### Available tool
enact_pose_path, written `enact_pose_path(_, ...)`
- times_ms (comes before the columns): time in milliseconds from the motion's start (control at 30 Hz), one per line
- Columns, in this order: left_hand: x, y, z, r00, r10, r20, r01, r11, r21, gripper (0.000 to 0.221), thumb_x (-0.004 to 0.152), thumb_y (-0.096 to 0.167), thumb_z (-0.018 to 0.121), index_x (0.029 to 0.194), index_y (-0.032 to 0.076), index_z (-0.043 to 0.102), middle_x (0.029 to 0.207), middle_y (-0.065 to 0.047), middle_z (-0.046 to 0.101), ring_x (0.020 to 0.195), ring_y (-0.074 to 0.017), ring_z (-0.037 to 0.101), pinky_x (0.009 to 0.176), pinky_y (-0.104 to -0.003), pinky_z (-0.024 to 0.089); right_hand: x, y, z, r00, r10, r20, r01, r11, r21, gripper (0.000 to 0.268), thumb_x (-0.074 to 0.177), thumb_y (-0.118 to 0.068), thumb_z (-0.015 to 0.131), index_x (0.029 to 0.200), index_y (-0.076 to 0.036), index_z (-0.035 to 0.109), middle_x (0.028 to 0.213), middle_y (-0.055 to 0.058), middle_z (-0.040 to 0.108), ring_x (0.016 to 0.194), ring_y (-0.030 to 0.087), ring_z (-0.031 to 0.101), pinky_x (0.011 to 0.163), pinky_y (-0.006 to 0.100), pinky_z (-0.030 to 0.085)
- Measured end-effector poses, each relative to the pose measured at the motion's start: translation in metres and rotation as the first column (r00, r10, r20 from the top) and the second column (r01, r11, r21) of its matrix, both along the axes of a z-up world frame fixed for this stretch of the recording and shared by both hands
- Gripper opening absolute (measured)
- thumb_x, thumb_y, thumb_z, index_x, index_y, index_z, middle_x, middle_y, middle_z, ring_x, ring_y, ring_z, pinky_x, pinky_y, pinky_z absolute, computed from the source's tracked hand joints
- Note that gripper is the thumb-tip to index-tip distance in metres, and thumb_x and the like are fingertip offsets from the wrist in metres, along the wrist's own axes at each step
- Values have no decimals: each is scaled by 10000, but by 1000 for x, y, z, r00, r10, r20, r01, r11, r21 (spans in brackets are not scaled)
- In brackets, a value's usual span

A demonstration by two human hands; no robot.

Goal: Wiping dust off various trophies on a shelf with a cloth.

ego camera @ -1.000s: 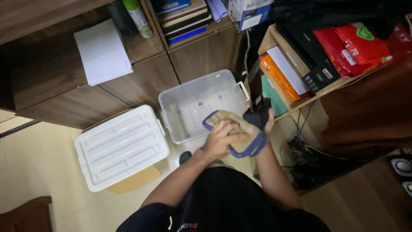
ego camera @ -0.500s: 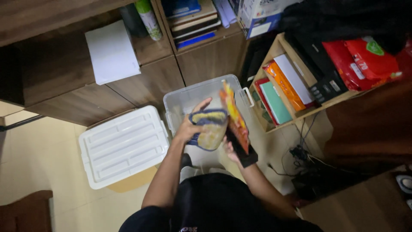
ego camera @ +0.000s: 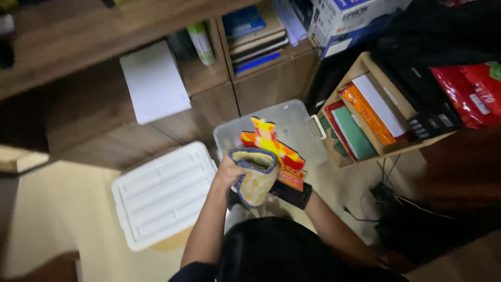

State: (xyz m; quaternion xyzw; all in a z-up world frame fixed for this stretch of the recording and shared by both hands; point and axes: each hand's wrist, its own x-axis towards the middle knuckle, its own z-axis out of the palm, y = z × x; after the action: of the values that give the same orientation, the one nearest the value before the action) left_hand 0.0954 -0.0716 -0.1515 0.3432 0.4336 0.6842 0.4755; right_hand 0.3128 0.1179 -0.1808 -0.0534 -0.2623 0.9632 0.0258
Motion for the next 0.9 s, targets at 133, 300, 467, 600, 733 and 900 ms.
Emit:
enact_pose_path(133, -66, -13, 7, 973, 121, 196, -152, 977, 152, 517, 687, -73, 760, 1200, -70, 701, 1154, -129, 764, 1046, -235, 737, 969, -370, 576, -54, -4, 14, 997, -62, 35, 53, 976, 211, 671, 927, -339, 683, 1481, -10, 497, 1358, 186, 630, 1222, 294, 613, 1053, 417, 491)
enact_pose_path(300, -158, -27, 19, 947, 248, 204, -278, 951, 136, 434, 790, -85, 748, 1220, -66, 692, 1161, -127, 752, 1051, -234, 720, 965, -377, 573, -128, -9, 21, 990, -133, 53, 68, 761, 645, 677, 891, -220, 748, 1475, 8, 493, 1367, 157, 623, 1254, 275, 586, 1088, 403, 462)
enact_pose_path(467, -227, -33, 49, 910, 358, 210, -387, 916, 111, 474, 765, -86, 733, 1235, -55, 679, 1158, -116, 746, 1039, -233, 718, 954, -373, 569, -216, -62, 111, 958, -286, -6, 53, 158, 986, 684, 777, -139, 863, 1379, -11, 564, 1320, 130, 635, 1245, 250, 595, 1077, 370, 464)
enact_pose_path(600, -274, -36, 98, 930, 364, 58, -368, 923, 112, 498, 784, -62, 732, 1276, -67, 658, 1193, -106, 744, 1081, -210, 709, 1004, -355, 554, -265, -46, 117, 925, -325, -198, 211, 5, 977, 661, 744, -141, 895, 1331, -20, 616, 1344, 142, 630, 1274, 275, 586, 1110, 399, 438)
enact_pose_path(733, -319, -39, 159, 915, 362, -178, -327, 924, 198, 748, 758, -37, 763, 1458, -27, 500, 1252, -88, 694, 1128, -157, 657, 1031, -328, 532, -316, -7, 172, 907, -202, -369, 343, -153, 927, 657, 704, -119, 907, 1302, -43, 646, 1372, 138, 624, 1309, 279, 585, 1140, 407, 435)
enact_pose_path(900, -371, -58, 207, 920, 376, -113, -318, 882, 347, 814, 749, -52, 751, 1519, -5, 491, 1417, -111, 616, 1262, -200, 625, 1133, -351, 489, -389, 43, 213, 878, -157, -452, 448, -58, 892, 690, 744, -62, 894, 1365, -24, 595, 1420, 99, 596, 1345, 231, 542, 1181, 380, 391)
